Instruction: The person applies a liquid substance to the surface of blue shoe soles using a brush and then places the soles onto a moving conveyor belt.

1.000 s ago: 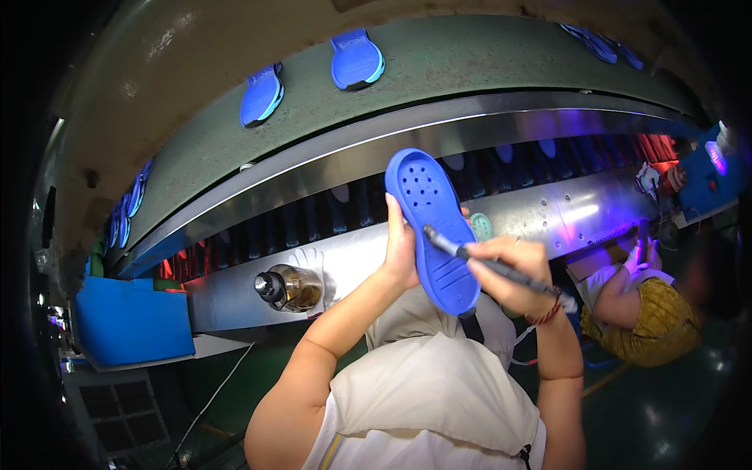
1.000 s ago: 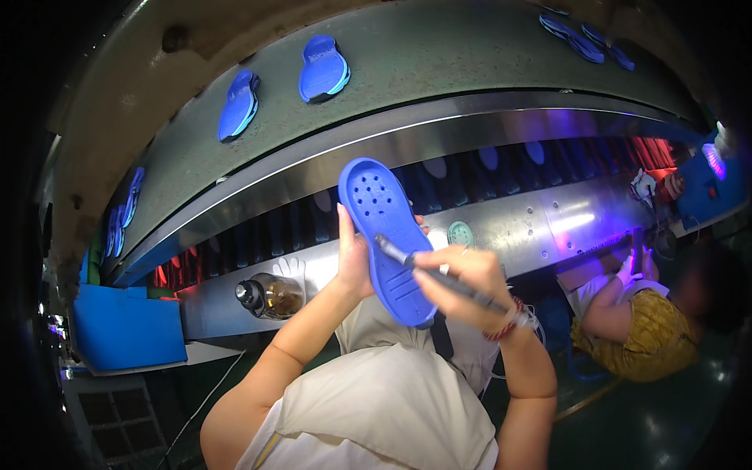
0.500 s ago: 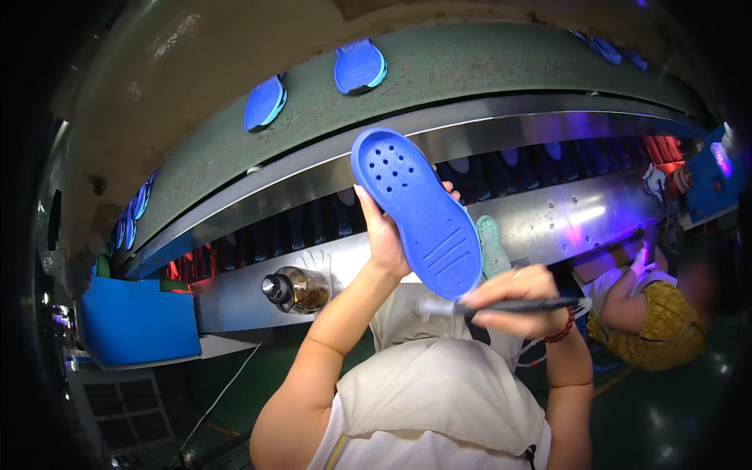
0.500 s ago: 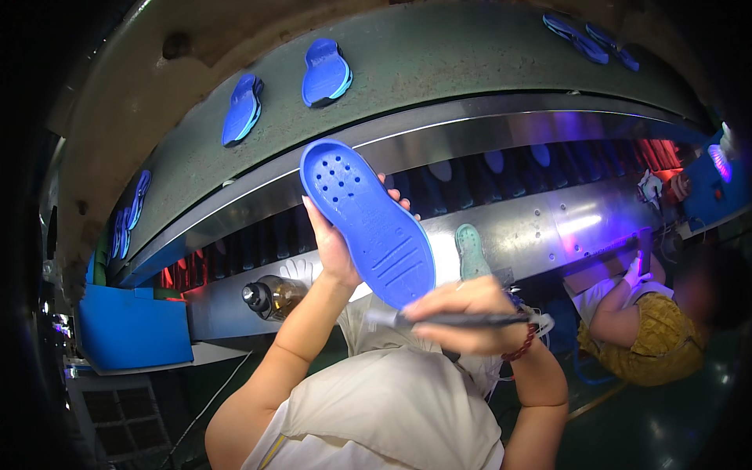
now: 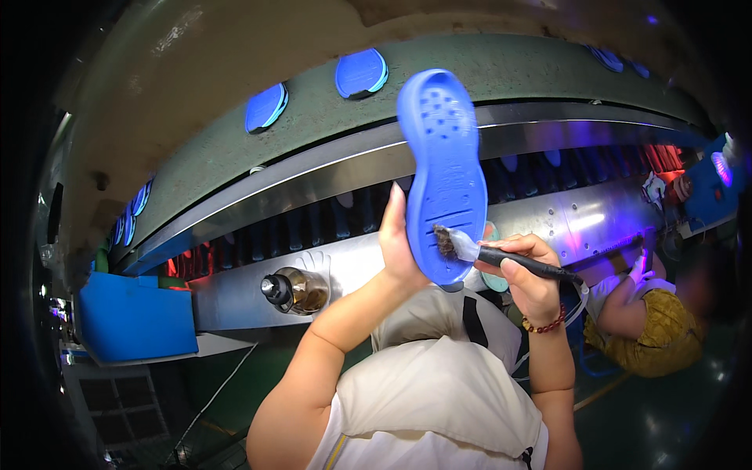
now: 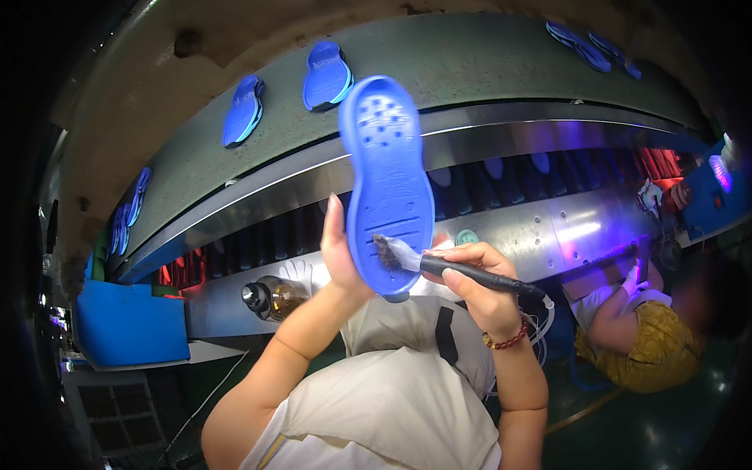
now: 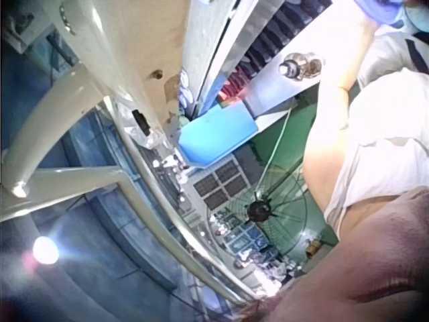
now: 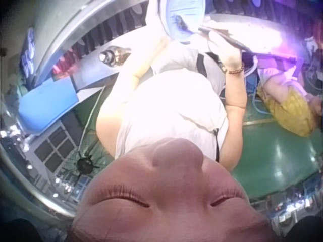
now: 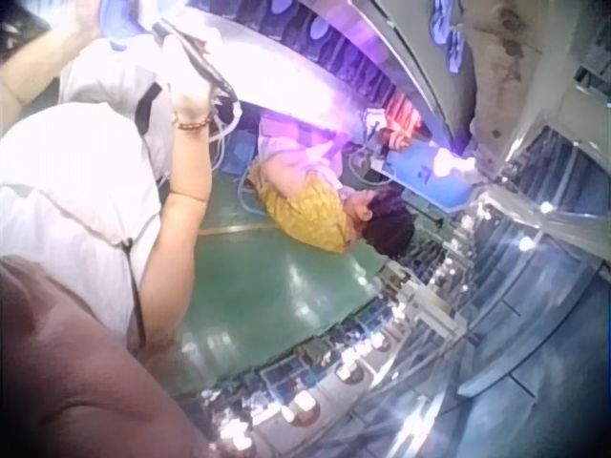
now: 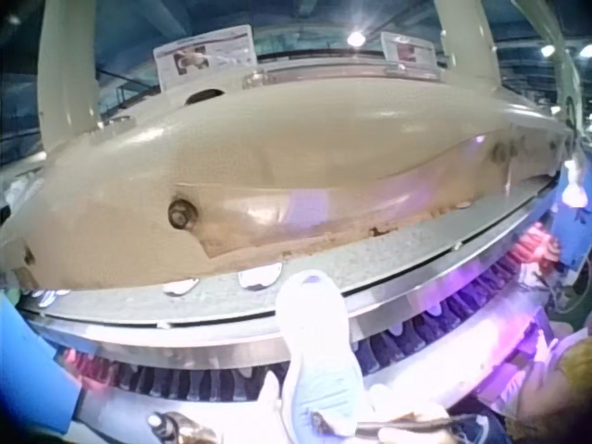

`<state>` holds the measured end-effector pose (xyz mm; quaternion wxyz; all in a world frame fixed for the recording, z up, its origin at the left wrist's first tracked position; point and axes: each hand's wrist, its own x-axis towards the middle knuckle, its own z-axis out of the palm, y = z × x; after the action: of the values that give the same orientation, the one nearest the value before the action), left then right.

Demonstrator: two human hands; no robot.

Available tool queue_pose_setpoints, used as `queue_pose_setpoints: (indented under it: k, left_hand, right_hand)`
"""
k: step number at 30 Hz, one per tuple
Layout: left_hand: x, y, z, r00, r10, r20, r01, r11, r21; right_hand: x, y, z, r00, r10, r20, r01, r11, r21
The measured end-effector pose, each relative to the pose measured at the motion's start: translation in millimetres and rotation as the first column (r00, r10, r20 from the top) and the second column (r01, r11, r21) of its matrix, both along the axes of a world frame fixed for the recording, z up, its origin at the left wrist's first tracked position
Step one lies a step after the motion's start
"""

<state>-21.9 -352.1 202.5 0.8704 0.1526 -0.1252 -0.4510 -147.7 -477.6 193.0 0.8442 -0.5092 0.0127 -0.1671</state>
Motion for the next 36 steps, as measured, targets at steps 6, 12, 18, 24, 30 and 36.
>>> queue_pose_setpoints:
  k: [6, 12, 18, 24, 30, 36]
  left_hand:
    - [7, 1, -17, 0.998, -0.037, -0.054, 0.042, 0.995, 0.087]
    - [14, -7, -17, 1.000, 0.012, 0.005, -0.012, 0.992, 0.128]
    - [23, -6, -10, 0.997, -0.073, 0.001, 0.072, 0.995, 0.075]
    - [30, -11, -7, 0.985, -0.133, -0.109, 0.145, 0.983, 0.116]
    - [37, -11, -2, 0.907, -0.377, -0.186, 0.414, 0.876, 0.247]
    - [36, -9, 3, 0.785, -0.614, -0.083, 0.549, 0.627, 0.552]
  right_hand:
    - [-8, 5, 3, 0.993, 0.062, 0.096, -0.018, 0.914, -0.405]
    - [3, -11, 9, 0.994, 0.075, 0.076, -0.020, 0.831, -0.556]
    - [7, -30, 21, 0.994, 0.104, -0.041, -0.106, 0.764, -0.636]
    - [8, -29, 26, 0.995, 0.094, -0.042, -0.098, 0.737, -0.668]
    - [-3, -36, 40, 0.960, 0.270, 0.070, -0.133, 0.664, -0.736]
    - [4, -55, 39, 0.870, 0.450, -0.201, -0.329, 0.228, -0.916]
